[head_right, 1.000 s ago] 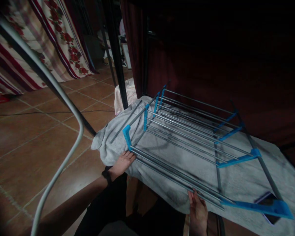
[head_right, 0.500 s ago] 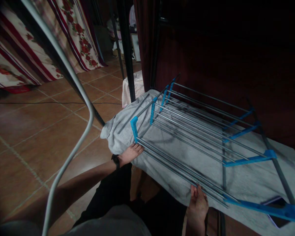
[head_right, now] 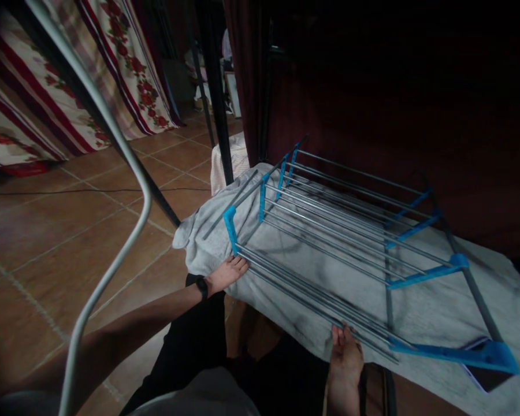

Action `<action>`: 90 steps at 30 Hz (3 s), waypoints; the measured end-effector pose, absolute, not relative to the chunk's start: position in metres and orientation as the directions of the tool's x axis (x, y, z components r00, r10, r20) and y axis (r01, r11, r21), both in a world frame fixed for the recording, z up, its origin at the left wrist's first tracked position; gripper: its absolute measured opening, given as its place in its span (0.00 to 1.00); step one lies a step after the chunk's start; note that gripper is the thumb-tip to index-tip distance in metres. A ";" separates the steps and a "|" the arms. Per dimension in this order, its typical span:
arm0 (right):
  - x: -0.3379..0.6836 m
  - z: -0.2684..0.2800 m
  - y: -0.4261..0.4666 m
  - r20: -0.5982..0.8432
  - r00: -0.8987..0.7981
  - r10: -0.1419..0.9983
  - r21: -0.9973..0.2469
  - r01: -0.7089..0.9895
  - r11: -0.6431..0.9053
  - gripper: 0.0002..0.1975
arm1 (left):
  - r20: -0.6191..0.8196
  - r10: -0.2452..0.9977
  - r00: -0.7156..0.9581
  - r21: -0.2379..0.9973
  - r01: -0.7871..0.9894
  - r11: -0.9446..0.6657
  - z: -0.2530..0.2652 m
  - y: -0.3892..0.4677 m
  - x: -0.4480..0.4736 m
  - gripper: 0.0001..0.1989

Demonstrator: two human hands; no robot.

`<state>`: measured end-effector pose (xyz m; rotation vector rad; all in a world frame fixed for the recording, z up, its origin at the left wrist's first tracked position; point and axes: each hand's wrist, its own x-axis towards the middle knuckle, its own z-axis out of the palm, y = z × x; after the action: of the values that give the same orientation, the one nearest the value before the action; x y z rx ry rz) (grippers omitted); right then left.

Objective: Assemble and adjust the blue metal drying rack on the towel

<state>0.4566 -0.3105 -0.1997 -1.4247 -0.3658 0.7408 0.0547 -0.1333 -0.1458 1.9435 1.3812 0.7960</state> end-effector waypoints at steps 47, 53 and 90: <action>0.433 -0.183 -0.298 -0.417 0.695 0.586 -0.740 -0.633 0.225 0.27 | -0.067 0.975 0.210 0.961 0.276 0.006 -0.136 -0.106 0.029 0.24; 0.429 -0.178 -0.293 -0.423 0.670 0.610 -0.691 -0.674 0.261 0.24 | -0.367 0.929 0.058 0.918 -0.139 0.371 -0.130 -0.113 0.037 0.20; 0.423 -0.160 -0.276 -0.426 0.752 0.503 -0.739 -0.610 0.286 0.16 | -0.631 0.776 -0.013 0.740 -0.310 0.597 -0.168 -0.093 0.053 0.08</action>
<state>0.4227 -0.2757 -0.1598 -1.0422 0.1178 0.7459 0.0526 -0.0930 -0.1678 0.4469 1.3204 0.9064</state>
